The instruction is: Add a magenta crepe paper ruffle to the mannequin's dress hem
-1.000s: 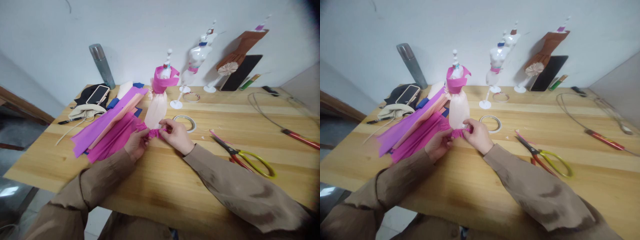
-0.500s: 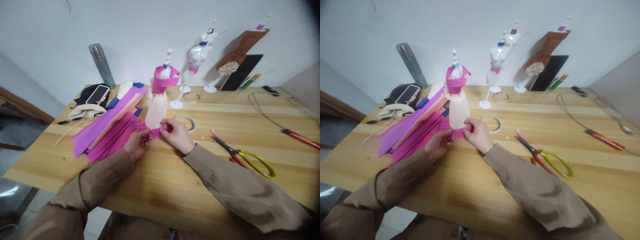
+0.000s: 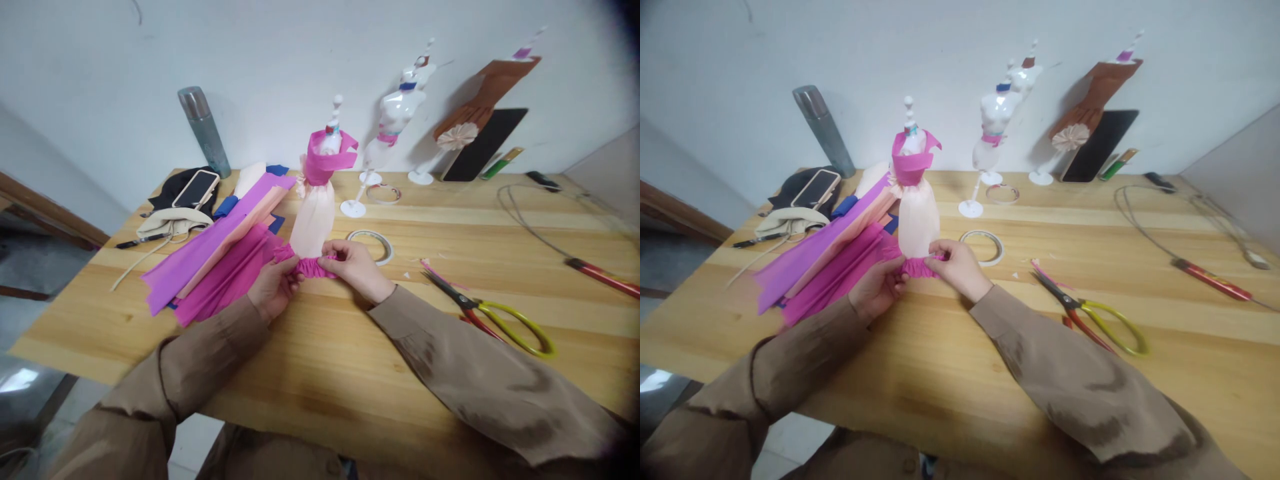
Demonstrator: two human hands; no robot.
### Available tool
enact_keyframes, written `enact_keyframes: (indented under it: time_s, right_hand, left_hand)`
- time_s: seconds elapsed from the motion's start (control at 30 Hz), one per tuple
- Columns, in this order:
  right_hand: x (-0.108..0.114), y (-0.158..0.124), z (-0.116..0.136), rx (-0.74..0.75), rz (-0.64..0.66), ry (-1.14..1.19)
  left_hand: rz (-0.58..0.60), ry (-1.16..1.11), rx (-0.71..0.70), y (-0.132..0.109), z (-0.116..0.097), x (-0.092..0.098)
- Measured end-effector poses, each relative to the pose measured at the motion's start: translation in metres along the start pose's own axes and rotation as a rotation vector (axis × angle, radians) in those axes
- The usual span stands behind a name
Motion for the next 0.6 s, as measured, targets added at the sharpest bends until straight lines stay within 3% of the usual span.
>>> enact_keyframes:
  time_s: [0.13,0.6]
  right_hand:
    - [-0.001,-0.0005,0.0021,-0.048,0.031,0.096]
    - [0.0005,0.0005,0.0019,-0.01,0.034,0.086]
  left_hand:
    - [0.0,-0.013,0.006,0.0008,0.0006,0.0005]
    - [-0.008,-0.006,-0.01,-0.0025,-0.0005,-0.0002]
Point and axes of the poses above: each hand's wrist, its own y-axis towards the middle knuckle, its own x-axis out of the back of the hand, z = x × y, the point moved 1 cm from there along y, towards the middle knuckle, and after that the axes turned 3 degrees about y, right-handed, at the moved point
